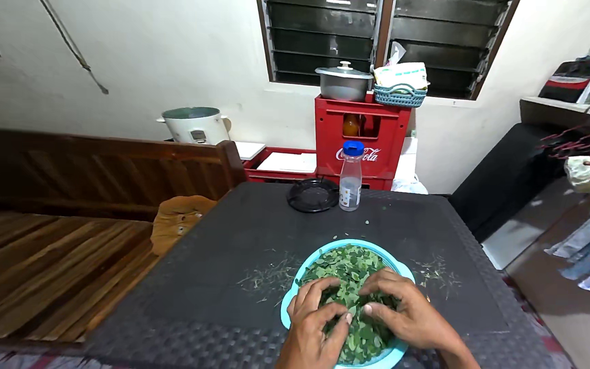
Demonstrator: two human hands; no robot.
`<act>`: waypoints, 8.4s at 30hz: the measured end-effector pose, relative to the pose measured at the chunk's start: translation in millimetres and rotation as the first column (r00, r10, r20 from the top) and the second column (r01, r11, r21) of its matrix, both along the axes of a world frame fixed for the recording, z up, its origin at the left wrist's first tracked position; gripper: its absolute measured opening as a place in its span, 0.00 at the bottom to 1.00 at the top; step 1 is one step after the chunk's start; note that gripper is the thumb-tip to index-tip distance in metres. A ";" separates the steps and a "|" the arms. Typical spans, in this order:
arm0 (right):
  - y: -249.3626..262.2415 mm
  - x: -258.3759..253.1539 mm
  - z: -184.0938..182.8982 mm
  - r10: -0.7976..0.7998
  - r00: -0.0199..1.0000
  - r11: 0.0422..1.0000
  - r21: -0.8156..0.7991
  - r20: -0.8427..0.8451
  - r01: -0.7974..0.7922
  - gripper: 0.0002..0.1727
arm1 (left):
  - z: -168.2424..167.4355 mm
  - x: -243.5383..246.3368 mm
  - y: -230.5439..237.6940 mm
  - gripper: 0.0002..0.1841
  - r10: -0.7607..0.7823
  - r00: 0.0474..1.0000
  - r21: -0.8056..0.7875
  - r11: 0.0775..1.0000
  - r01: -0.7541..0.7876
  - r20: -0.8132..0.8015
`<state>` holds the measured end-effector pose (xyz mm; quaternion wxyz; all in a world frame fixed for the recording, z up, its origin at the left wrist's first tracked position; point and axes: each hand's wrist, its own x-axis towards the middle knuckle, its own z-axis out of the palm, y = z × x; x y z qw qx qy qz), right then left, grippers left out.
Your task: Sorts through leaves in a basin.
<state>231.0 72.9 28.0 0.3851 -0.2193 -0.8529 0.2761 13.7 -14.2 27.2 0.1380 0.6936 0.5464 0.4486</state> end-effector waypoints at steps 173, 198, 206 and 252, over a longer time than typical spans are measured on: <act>3.1 18.0 -1.2 -0.258 0.924 0.949 0.251 0.281 0.188 0.07 | -9.8 -24.3 2.7 0.13 0.238 0.962 0.129 0.967 -0.221 -0.133; -19.4 -28.0 -27.7 -0.423 0.871 0.882 0.333 0.250 0.333 0.11 | -9.4 -23.7 4.7 0.13 0.227 0.961 0.118 0.971 -0.210 -0.159; -23.3 -18.9 -15.6 -0.411 0.896 0.877 0.342 0.170 0.337 0.11 | -7.5 -14.7 5.1 0.12 0.092 0.981 0.026 0.996 -0.089 -0.168; 19.5 -11.2 21.8 -0.251 0.868 0.959 0.235 0.428 0.161 0.25 | -18.7 -83.8 5.6 0.16 0.443 0.862 0.065 0.895 -0.442 -0.244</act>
